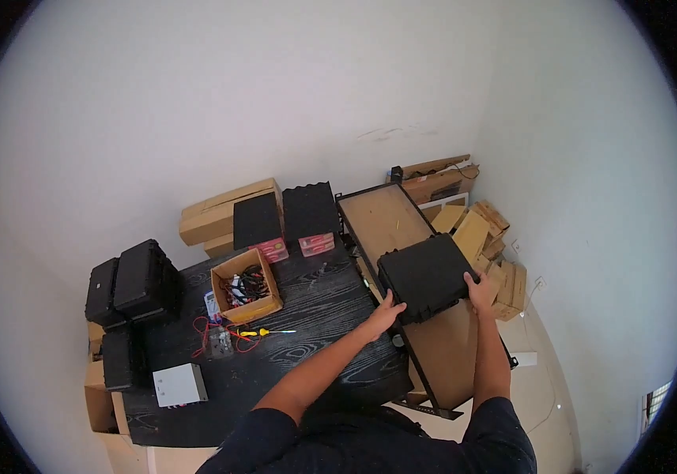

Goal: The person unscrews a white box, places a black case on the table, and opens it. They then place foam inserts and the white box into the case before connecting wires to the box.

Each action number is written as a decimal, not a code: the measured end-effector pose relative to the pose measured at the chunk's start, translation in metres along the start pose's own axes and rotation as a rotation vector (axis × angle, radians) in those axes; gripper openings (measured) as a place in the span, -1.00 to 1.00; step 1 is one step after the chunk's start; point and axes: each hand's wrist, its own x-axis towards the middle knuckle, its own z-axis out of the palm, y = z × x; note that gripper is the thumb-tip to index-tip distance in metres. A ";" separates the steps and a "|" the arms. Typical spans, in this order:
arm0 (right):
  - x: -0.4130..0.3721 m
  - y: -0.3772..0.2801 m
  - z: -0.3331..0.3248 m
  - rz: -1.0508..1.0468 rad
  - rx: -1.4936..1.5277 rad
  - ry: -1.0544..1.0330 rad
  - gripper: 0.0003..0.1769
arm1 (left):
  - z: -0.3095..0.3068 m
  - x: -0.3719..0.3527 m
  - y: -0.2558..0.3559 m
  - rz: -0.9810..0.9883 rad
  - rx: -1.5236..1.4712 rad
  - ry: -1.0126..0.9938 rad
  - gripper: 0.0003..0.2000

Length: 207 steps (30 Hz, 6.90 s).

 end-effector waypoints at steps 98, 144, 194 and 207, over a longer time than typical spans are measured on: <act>-0.503 -0.055 0.336 0.669 0.490 -1.034 -0.02 | -0.302 -0.490 -0.280 -0.161 -0.025 0.945 -0.36; -0.497 -0.086 0.308 0.227 0.090 -0.894 -0.42 | -0.283 -0.529 -0.242 -0.148 -0.293 0.754 -0.26; -0.151 -0.272 0.600 0.380 0.669 -0.659 -0.53 | -0.391 -0.402 -0.199 0.414 0.658 1.037 -0.13; -0.213 -0.324 0.493 -0.225 0.976 -0.366 -0.80 | -0.391 -0.402 -0.203 0.417 0.693 1.047 -0.16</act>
